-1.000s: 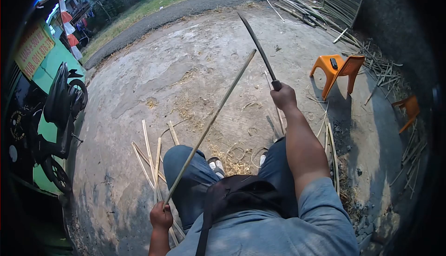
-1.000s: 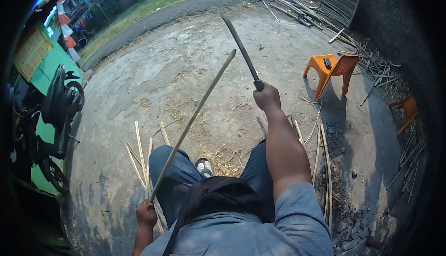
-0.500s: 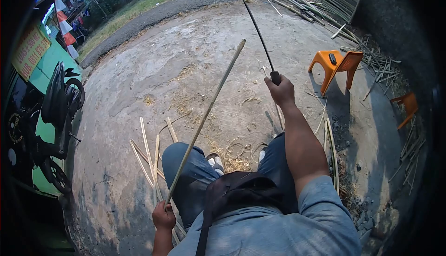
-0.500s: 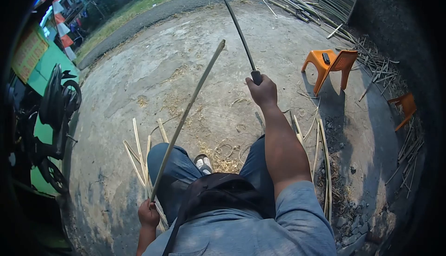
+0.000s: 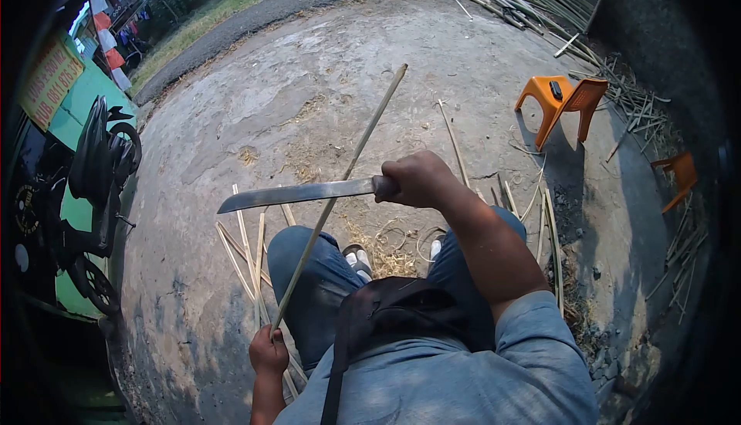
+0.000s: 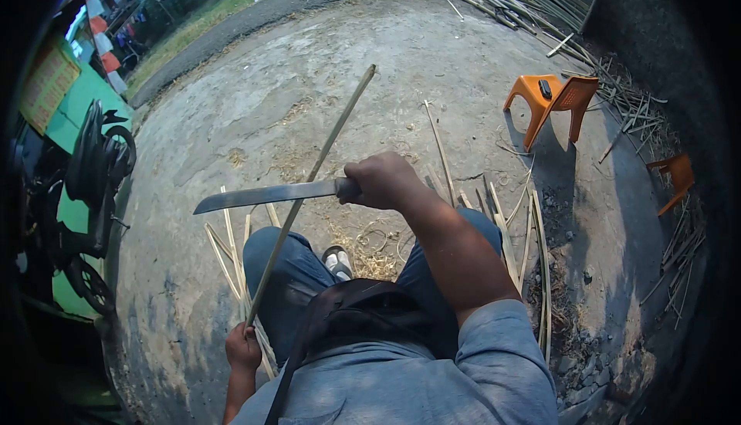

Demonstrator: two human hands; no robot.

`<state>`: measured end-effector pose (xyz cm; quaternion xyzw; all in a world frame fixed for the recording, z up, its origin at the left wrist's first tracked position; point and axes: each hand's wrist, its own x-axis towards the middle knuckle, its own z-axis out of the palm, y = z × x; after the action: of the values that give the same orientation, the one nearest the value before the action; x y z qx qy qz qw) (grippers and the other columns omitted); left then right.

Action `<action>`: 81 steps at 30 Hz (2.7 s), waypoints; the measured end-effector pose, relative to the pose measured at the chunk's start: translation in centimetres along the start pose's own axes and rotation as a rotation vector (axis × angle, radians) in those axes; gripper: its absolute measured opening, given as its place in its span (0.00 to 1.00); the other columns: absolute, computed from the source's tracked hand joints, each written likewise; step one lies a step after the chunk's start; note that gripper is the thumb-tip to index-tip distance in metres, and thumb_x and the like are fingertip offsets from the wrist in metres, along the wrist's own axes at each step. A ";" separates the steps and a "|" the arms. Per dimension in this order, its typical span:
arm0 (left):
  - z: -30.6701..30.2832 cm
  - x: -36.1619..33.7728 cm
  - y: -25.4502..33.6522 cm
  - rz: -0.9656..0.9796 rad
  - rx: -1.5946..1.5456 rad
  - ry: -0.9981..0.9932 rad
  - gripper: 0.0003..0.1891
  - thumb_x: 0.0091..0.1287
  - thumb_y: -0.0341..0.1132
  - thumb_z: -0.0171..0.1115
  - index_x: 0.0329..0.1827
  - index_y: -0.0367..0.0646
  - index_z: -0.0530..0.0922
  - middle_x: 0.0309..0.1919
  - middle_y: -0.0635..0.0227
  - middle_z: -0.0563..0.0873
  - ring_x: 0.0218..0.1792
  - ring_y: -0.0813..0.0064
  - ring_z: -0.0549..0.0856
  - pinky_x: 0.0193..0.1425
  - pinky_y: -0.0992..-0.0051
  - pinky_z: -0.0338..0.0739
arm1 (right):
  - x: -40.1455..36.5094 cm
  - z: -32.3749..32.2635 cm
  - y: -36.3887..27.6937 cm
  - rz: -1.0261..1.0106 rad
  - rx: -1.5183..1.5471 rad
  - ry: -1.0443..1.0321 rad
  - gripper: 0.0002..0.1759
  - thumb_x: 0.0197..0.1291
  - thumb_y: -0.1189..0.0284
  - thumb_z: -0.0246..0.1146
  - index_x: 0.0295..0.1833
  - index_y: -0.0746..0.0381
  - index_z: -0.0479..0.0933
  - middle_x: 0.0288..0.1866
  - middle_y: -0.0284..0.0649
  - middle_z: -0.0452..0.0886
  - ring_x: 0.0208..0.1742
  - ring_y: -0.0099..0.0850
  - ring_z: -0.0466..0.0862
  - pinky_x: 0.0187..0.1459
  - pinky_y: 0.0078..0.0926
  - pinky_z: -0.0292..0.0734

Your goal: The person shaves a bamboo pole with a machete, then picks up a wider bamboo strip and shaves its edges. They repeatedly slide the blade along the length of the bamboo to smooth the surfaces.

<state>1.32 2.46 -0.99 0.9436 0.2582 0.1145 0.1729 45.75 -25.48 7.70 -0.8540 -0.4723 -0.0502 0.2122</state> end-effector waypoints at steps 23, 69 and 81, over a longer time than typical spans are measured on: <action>-0.5 -0.1 1.9 -0.018 0.005 0.006 0.29 0.83 0.57 0.49 0.45 0.36 0.84 0.34 0.44 0.85 0.38 0.35 0.85 0.42 0.46 0.78 | -0.4 1.2 -1.0 0.097 0.064 -0.207 0.09 0.56 0.63 0.72 0.41 0.52 0.87 0.36 0.44 0.89 0.43 0.49 0.89 0.46 0.50 0.84; 1.0 -0.8 2.3 -0.057 0.042 0.089 0.34 0.83 0.64 0.45 0.49 0.37 0.84 0.38 0.47 0.87 0.40 0.36 0.86 0.43 0.46 0.79 | 0.8 2.8 3.1 0.320 0.322 -0.084 0.08 0.60 0.65 0.68 0.44 0.50 0.88 0.39 0.47 0.91 0.43 0.51 0.90 0.47 0.49 0.85; 1.1 -1.2 2.0 -0.082 0.062 0.055 0.35 0.83 0.64 0.45 0.52 0.37 0.84 0.40 0.48 0.87 0.41 0.37 0.86 0.44 0.47 0.80 | 1.7 2.9 1.8 0.231 0.112 -0.107 0.06 0.57 0.65 0.69 0.40 0.50 0.88 0.36 0.44 0.90 0.42 0.48 0.90 0.46 0.49 0.86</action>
<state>1.60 -0.08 -1.37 0.9335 0.3050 0.1253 0.1410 47.85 -23.83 4.99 -0.8909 -0.3836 0.0468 0.2386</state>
